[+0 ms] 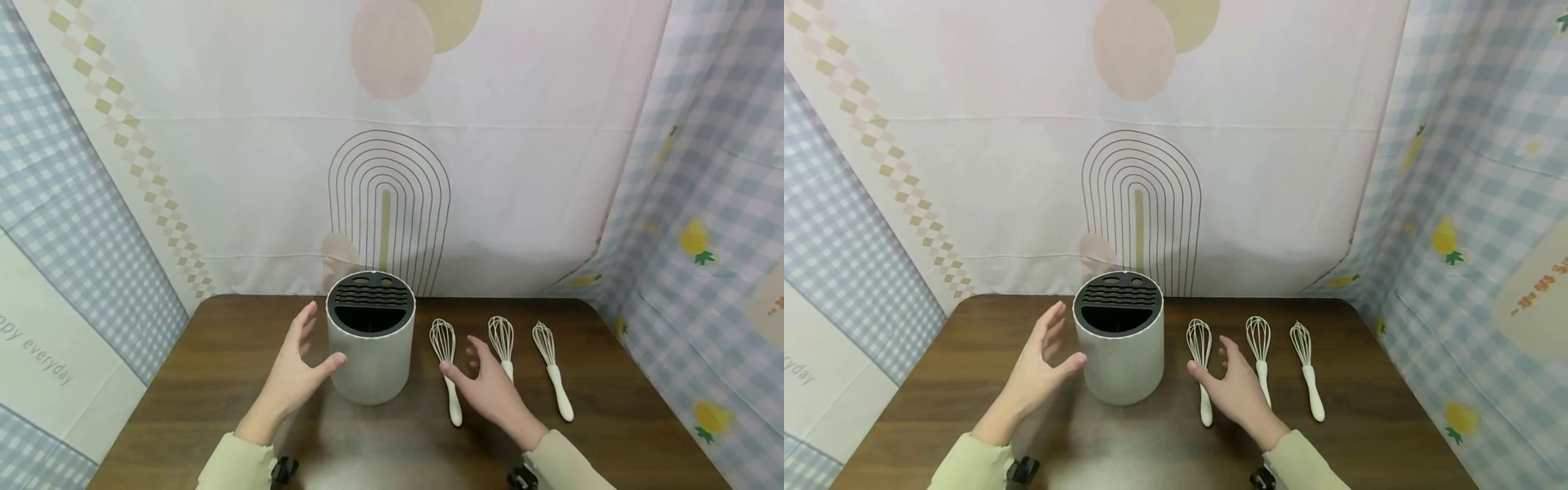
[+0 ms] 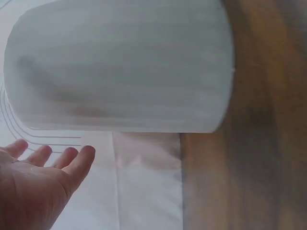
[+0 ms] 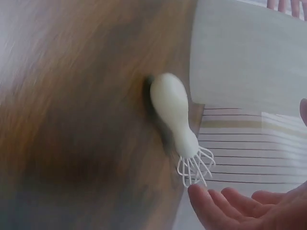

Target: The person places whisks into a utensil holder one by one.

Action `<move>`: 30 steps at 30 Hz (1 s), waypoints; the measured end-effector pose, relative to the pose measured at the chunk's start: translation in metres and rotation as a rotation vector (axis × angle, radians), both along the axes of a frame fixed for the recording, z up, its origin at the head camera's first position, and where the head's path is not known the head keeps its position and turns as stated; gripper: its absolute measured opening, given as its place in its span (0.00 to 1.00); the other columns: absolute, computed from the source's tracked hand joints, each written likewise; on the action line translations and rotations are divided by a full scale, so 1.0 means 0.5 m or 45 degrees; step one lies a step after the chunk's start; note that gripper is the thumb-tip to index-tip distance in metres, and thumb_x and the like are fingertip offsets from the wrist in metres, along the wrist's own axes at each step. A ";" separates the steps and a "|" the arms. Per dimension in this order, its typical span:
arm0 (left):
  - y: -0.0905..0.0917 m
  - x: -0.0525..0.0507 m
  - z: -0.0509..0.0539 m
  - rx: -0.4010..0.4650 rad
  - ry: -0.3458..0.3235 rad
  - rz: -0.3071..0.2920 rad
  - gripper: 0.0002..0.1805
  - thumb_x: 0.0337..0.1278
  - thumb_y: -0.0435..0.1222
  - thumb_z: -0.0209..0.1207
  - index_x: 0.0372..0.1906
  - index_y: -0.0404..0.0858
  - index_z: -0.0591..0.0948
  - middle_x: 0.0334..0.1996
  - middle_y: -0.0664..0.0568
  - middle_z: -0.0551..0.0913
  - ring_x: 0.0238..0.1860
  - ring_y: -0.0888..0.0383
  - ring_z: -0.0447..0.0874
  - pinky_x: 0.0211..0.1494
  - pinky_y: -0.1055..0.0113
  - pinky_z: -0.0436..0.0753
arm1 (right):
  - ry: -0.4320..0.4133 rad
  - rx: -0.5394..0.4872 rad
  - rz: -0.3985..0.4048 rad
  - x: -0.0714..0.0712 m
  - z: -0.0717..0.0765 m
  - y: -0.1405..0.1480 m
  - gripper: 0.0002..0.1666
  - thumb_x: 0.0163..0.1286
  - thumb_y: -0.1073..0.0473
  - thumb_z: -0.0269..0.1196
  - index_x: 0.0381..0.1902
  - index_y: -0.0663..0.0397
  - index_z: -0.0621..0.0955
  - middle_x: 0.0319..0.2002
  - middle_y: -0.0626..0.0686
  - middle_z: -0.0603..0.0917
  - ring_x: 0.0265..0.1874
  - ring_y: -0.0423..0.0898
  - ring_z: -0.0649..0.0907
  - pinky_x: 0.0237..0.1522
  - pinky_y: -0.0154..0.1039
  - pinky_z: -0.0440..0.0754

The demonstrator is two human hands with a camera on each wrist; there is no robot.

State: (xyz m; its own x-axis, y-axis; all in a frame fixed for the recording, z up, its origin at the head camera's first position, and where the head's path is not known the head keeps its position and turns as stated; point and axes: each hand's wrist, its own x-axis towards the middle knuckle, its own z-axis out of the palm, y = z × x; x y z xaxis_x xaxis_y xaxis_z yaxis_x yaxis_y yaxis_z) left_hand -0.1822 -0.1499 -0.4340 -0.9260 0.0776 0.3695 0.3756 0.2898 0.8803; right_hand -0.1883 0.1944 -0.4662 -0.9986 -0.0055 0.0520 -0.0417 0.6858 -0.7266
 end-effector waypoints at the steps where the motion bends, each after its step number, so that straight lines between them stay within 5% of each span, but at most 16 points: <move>1: 0.000 -0.007 0.005 0.023 0.005 -0.012 0.50 0.50 0.40 0.71 0.75 0.53 0.54 0.73 0.46 0.56 0.72 0.45 0.55 0.67 0.45 0.61 | -0.031 -0.043 -0.005 -0.002 -0.001 -0.001 0.56 0.57 0.25 0.59 0.73 0.49 0.58 0.63 0.59 0.73 0.58 0.56 0.75 0.54 0.54 0.73; 8: 0.007 -0.039 0.039 0.063 -0.027 -0.032 0.46 0.55 0.39 0.66 0.75 0.50 0.54 0.73 0.47 0.55 0.71 0.46 0.56 0.68 0.47 0.61 | -0.218 -0.372 -0.032 -0.014 -0.001 -0.008 0.55 0.58 0.27 0.60 0.72 0.54 0.58 0.62 0.65 0.72 0.55 0.57 0.78 0.45 0.48 0.80; 16: 0.029 -0.025 0.097 0.057 0.032 -0.106 0.44 0.55 0.33 0.65 0.74 0.38 0.56 0.71 0.41 0.59 0.70 0.42 0.59 0.66 0.45 0.62 | -0.298 -0.458 -0.072 -0.026 -0.019 -0.010 0.56 0.58 0.31 0.63 0.71 0.61 0.60 0.58 0.68 0.74 0.51 0.58 0.80 0.41 0.48 0.82; 23: 0.025 -0.058 0.042 -0.099 0.173 -0.071 0.39 0.59 0.37 0.63 0.74 0.41 0.60 0.73 0.51 0.58 0.69 0.51 0.62 0.63 0.48 0.68 | -0.341 -0.520 -0.077 -0.034 -0.036 -0.014 0.55 0.58 0.34 0.66 0.69 0.65 0.60 0.56 0.68 0.74 0.52 0.58 0.79 0.42 0.50 0.82; 30: 0.026 -0.058 0.023 -0.276 0.210 0.000 0.38 0.63 0.48 0.59 0.75 0.47 0.59 0.75 0.58 0.53 0.72 0.57 0.53 0.66 0.51 0.65 | -0.337 -0.493 -0.081 -0.040 -0.046 -0.018 0.48 0.58 0.44 0.70 0.67 0.64 0.64 0.53 0.66 0.76 0.47 0.53 0.81 0.43 0.47 0.81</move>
State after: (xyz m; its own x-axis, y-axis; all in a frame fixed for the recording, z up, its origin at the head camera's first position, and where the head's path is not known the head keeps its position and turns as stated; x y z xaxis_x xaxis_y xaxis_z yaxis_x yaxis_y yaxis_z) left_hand -0.2111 -0.1370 -0.4224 -0.8548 0.1716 0.4899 0.5087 0.4647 0.7248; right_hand -0.2081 0.1856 -0.4894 -0.9756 0.0256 -0.2180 0.2125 0.3576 -0.9094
